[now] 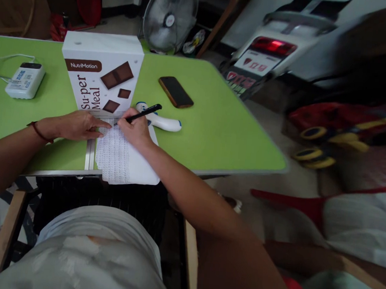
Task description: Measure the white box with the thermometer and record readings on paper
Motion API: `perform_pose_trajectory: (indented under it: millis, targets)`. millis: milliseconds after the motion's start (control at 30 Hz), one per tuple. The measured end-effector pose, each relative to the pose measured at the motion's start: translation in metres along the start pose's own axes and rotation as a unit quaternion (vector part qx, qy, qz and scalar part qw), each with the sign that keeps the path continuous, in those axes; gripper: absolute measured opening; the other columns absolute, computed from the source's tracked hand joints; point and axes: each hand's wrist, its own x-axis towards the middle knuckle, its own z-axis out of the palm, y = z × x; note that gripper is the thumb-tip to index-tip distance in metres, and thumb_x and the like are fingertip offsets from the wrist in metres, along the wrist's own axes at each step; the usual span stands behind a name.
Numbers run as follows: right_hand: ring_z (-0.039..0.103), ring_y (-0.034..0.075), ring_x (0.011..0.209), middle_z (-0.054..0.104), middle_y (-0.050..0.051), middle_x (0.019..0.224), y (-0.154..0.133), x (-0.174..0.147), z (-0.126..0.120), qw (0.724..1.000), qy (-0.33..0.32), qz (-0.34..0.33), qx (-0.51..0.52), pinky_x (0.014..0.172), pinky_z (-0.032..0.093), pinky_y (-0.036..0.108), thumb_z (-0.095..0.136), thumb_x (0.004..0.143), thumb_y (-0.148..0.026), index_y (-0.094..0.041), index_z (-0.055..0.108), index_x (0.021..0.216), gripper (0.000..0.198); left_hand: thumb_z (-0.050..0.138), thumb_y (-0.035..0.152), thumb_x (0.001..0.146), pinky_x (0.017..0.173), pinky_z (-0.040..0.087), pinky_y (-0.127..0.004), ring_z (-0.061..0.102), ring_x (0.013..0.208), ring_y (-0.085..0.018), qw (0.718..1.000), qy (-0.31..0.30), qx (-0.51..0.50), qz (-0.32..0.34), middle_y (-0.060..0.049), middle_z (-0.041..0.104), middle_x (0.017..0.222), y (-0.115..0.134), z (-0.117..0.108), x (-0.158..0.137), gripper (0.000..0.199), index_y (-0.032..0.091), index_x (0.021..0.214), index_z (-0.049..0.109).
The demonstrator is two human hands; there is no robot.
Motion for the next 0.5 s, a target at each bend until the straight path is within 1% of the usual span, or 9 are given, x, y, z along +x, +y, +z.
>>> perform_pose_trajectory:
  millis: [133,233,333,400,500]
  targets:
    - [0.054,0.018,0.07,0.048,-0.002,0.064,-0.0029,-0.0009,0.0004,1.0,0.007,0.009,0.017,0.068,0.05,0.035,0.061,0.079,-0.019,-0.026,0.047,0.067,0.019,0.057,0.026,0.091,0.061,0.041,-0.029,0.056,0.057,-0.017,1.0,-0.006,0.003,0.001,-0.003,0.067,0.064,0.003,-0.0014,0.0006,0.04,0.014,0.126,0.072]
    - [0.053,0.017,0.068,0.047,-0.003,0.063,-0.0061,-0.0011,0.0003,0.999,0.02,0.021,0.023,0.069,0.049,0.035,0.061,0.078,-0.014,-0.026,0.045,0.064,0.024,0.055,0.026,0.092,0.059,0.041,-0.029,0.055,0.056,-0.017,1.0,-0.008,0.01,0.004,-0.003,0.066,0.062,0.0028,-0.0016,0.0006,0.041,0.012,0.127,0.072]
    - [0.052,0.018,0.069,0.046,-0.004,0.062,-0.0079,-0.0006,0.0005,0.998,0.039,0.037,0.023,0.068,0.048,0.035,0.061,0.077,-0.01,-0.026,0.045,0.064,0.025,0.054,0.026,0.092,0.061,0.042,-0.028,0.056,0.058,-0.017,1.0,0.0,0.003,0.014,-0.002,0.066,0.062,0.0003,-0.0005,0.0005,0.04,0.015,0.125,0.073]
    - [0.052,0.018,0.07,0.046,-0.004,0.063,-0.0083,-0.0002,0.0005,0.999,0.034,0.037,0.018,0.069,0.047,0.035,0.061,0.077,-0.009,-0.026,0.045,0.065,0.026,0.056,0.026,0.091,0.063,0.043,-0.027,0.058,0.06,-0.016,1.0,0.007,-0.005,0.018,-0.001,0.066,0.063,-0.0014,0.0002,0.0002,0.038,0.018,0.124,0.073]
    - [0.052,0.017,0.069,0.045,-0.004,0.063,-0.0084,0.0003,0.0001,1.0,0.013,0.026,0.011,0.068,0.046,0.034,0.061,0.078,-0.009,-0.025,0.043,0.065,0.028,0.056,0.025,0.091,0.063,0.044,-0.028,0.059,0.06,-0.017,1.0,0.004,-0.005,0.011,-0.001,0.064,0.06,-0.0019,0.0003,-0.0002,0.039,0.017,0.125,0.073]
